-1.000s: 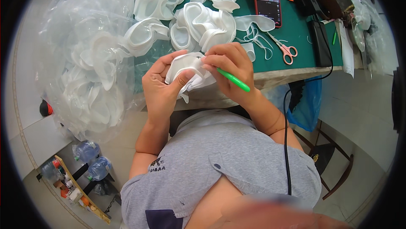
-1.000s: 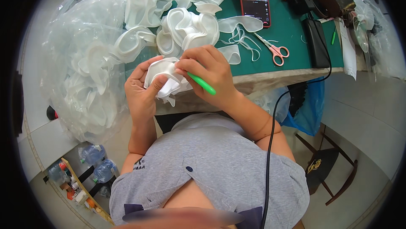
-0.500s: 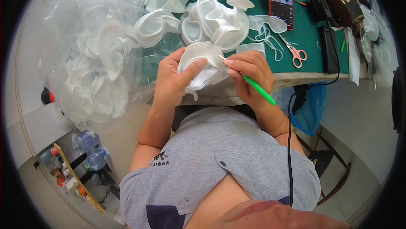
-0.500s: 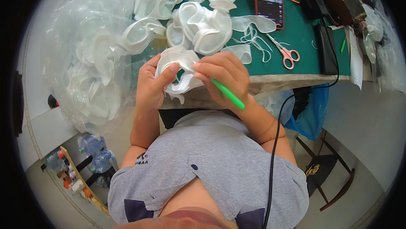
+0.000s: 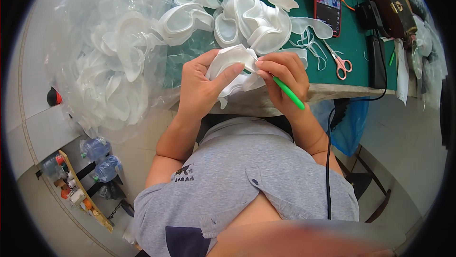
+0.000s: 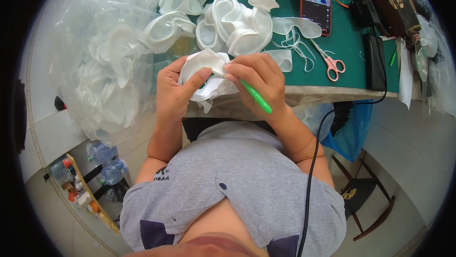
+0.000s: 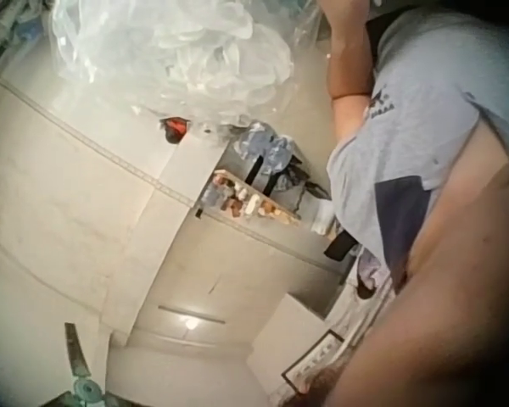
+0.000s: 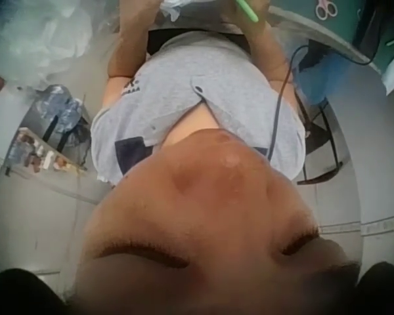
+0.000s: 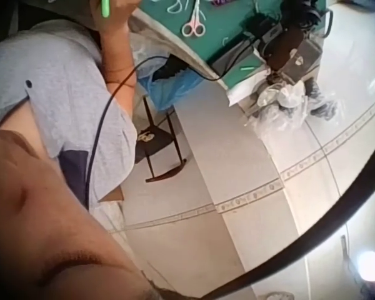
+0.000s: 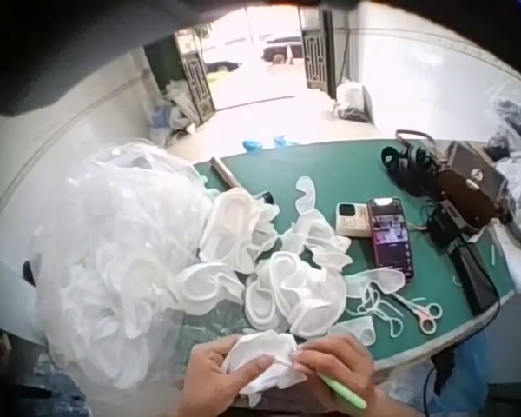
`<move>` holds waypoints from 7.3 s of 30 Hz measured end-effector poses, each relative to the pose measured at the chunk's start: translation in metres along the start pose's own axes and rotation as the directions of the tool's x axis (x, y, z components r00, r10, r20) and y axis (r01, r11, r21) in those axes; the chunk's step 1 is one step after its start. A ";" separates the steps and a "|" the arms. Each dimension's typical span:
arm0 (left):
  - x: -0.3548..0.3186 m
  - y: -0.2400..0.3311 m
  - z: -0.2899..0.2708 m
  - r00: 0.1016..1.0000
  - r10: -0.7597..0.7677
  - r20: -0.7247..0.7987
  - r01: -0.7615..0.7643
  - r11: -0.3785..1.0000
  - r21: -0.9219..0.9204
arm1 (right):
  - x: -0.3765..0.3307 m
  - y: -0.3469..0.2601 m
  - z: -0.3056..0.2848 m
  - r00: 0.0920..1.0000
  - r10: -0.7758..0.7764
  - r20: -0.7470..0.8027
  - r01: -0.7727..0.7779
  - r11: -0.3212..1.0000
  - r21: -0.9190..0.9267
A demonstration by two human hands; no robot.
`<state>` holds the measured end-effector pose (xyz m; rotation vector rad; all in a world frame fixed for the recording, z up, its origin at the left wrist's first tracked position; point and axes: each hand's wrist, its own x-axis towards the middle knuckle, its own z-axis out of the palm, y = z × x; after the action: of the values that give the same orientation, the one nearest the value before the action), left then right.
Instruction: Trimming and assembling white plastic or foam components for toys at a workbench.
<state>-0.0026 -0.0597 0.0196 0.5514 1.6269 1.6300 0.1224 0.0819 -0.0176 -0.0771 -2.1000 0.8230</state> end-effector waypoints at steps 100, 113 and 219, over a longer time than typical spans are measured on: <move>0.005 -0.009 0.003 0.996 0.053 0.072 -0.049 0.998 -0.045 | 0.011 0.008 -0.008 0.992 0.035 0.123 -0.070 0.953 0.296; 0.003 -0.008 0.011 0.977 0.211 -0.022 -0.204 0.962 0.184 | 0.007 0.016 -0.003 0.995 0.062 0.073 -0.055 0.994 -0.099; -0.008 0.016 -0.001 0.955 -0.085 0.284 0.064 0.994 0.083 | -0.025 0.018 -0.088 0.541 0.841 0.022 -0.767 0.503 -0.399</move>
<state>-0.0011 -0.0647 0.0364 0.7205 1.4758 1.3680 0.1995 0.1342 -0.0093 -1.3404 -2.3744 0.9964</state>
